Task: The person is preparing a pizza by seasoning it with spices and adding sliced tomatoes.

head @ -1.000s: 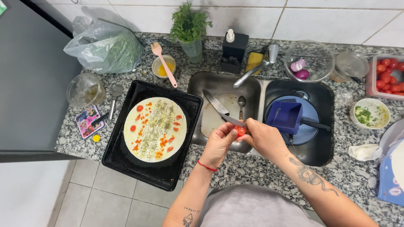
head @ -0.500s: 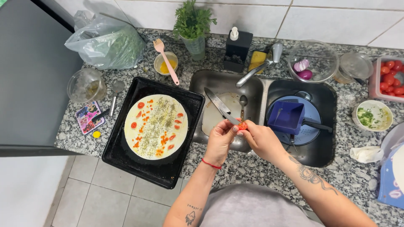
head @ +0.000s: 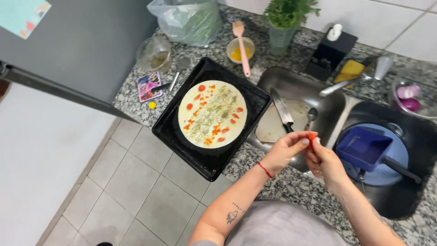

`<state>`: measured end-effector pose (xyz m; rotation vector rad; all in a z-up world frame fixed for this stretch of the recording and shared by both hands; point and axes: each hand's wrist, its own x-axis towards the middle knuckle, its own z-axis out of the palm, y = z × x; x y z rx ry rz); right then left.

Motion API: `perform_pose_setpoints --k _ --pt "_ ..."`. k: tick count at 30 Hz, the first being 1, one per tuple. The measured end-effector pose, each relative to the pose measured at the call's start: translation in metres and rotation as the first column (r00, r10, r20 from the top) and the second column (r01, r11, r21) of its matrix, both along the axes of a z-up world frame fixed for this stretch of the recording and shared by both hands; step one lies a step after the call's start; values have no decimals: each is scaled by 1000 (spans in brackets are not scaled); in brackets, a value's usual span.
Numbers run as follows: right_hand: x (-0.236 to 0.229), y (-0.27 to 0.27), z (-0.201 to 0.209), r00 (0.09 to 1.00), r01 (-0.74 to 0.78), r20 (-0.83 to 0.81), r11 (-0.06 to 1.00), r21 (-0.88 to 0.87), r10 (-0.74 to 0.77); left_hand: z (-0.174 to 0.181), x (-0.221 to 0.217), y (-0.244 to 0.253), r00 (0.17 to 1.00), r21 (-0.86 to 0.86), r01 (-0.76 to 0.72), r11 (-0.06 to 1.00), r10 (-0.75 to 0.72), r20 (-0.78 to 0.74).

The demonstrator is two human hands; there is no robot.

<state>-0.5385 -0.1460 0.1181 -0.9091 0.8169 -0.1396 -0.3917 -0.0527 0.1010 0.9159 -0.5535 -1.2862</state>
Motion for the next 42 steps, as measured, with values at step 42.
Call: perform_pose_setpoints --k 42 --pt "-22 -19 -30 924 69 -365 989 -135 -114 -105 334 160 349 274 -925 264 299 888"
